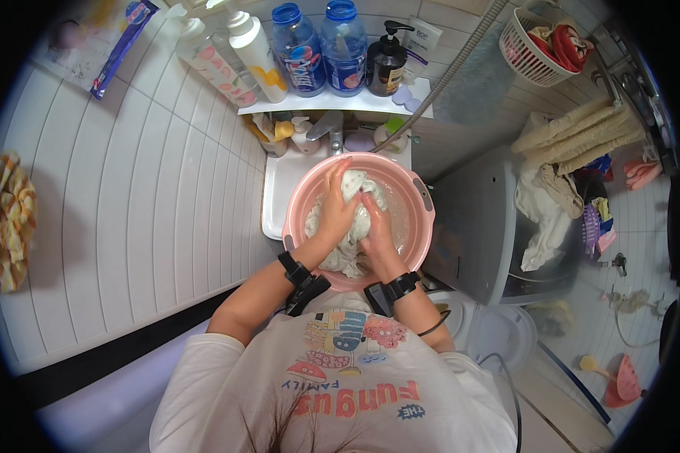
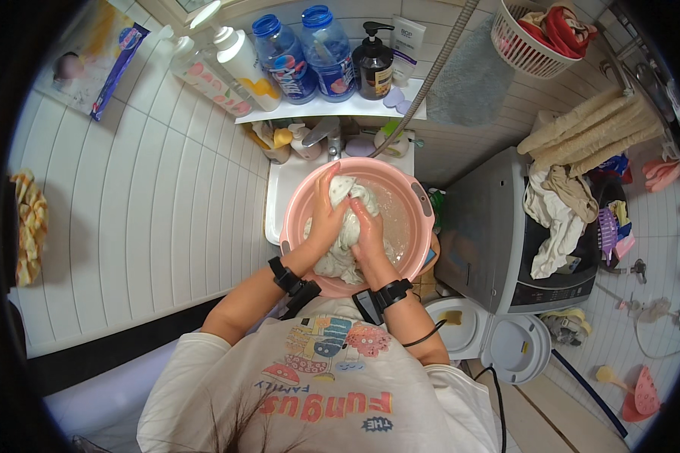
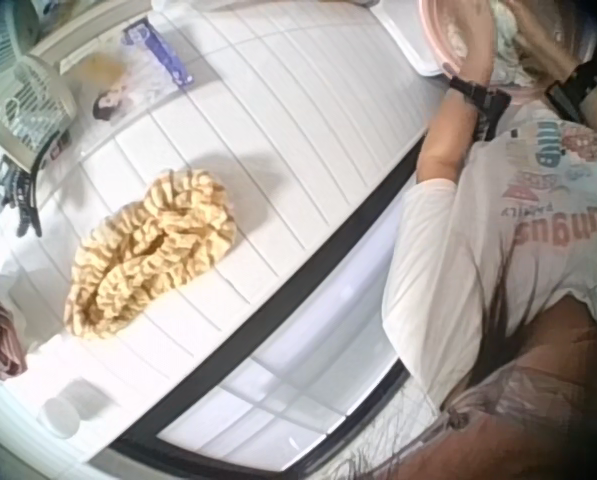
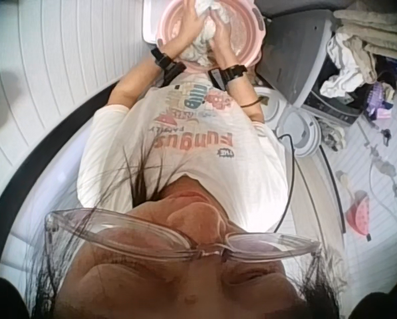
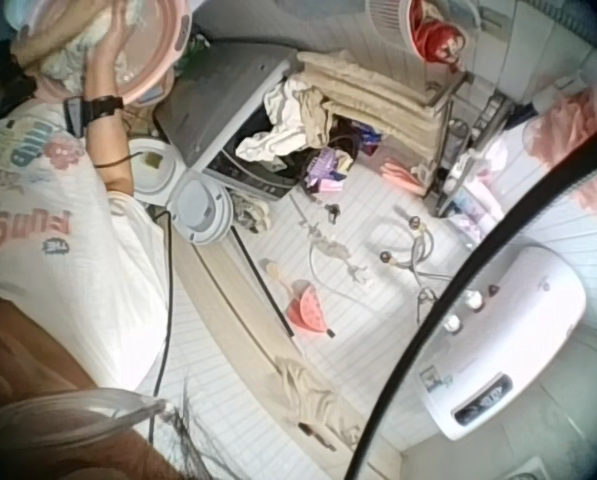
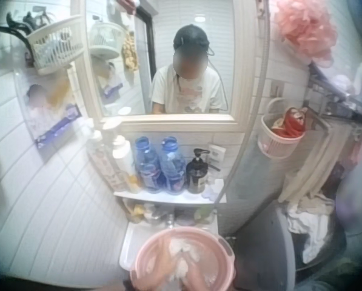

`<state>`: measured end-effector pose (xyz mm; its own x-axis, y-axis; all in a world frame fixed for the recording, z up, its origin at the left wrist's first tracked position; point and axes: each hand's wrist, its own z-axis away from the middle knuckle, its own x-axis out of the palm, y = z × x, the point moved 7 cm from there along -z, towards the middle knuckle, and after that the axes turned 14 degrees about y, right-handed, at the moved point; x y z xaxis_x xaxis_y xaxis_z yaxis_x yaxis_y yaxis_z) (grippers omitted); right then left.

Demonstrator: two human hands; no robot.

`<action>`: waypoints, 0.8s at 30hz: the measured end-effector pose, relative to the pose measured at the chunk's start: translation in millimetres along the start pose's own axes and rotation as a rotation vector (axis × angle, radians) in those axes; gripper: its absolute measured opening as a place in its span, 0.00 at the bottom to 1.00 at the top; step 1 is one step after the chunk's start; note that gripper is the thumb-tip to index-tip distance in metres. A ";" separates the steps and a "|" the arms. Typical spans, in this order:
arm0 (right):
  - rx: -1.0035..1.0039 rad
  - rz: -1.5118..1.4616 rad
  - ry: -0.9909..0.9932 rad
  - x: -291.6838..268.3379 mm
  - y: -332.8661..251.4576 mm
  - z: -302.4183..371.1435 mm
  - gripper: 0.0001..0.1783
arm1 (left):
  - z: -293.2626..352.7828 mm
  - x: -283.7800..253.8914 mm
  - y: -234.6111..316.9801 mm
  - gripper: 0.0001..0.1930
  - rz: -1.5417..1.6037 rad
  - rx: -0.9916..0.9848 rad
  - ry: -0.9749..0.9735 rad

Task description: The person hand washes a light-colored cloth in a pink basin filled with water. They repeatedly submerge, agitate, and wring the cloth, then briefly drain the basin and refill it with fresh water before continuing to wash and wring the cloth.

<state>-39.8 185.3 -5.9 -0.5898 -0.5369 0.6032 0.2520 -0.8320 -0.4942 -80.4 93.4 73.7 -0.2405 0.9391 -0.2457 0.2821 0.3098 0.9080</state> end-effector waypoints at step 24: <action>-0.243 0.272 0.138 11.0 -18.3 12.8 0.24 | -14.3 14.5 23.7 0.13 -0.063 -0.079 -0.064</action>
<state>-41.1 192.8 17.8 -0.6280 -0.6960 0.3481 0.2339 -0.5954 -0.7686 -90.5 112.3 96.5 -0.1954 0.9263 -0.3221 0.1930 0.3584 0.9134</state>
